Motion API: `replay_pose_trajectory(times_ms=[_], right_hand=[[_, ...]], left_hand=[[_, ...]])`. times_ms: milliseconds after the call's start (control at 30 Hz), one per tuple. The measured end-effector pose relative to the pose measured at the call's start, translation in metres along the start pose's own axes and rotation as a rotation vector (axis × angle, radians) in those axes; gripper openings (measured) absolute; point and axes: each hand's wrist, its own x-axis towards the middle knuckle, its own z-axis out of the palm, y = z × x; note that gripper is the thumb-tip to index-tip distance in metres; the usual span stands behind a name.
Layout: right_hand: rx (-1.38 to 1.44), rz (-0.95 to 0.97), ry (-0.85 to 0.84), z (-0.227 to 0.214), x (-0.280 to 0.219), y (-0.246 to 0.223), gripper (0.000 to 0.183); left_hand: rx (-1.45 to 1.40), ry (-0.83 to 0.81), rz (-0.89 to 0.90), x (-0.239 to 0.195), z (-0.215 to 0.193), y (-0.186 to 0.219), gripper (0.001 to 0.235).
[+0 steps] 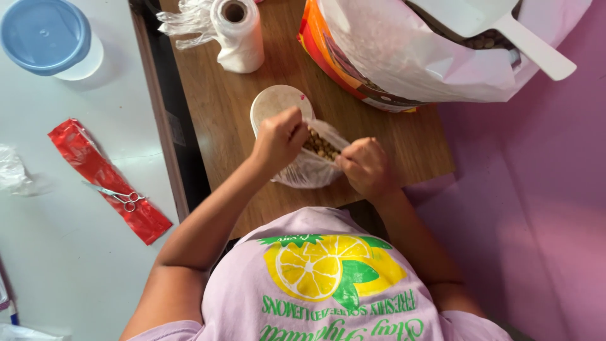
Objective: Scooping dry kibble from a large bulk bag into smaller plastic bags, weighing them on a digital scale, and tying them closed.
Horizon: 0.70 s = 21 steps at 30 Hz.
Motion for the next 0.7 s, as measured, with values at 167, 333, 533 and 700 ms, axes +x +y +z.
replay_pose_trajectory(times_ms=[167, 333, 533, 700], right_hand=[[0.098, 0.030, 0.040, 0.025, 0.054, 0.011, 0.016], [0.110, -0.003, 0.049, 0.060, 0.068, 0.028, 0.020], [0.085, 0.123, -0.010, 0.067, 0.060, 0.057, 0.014], [-0.011, 0.045, -0.322, 0.028, 0.086, 0.063, 0.032]], left_hand=[[0.158, 0.050, -0.050, 0.046, -0.035, -0.012, 0.021], [0.244, 0.038, -0.212, 0.068, -0.042, -0.051, 0.021], [0.171, -0.321, 0.063, 0.074, -0.097, 0.005, 0.026], [0.364, -0.444, 0.360, 0.057, -0.107, -0.023, 0.012]])
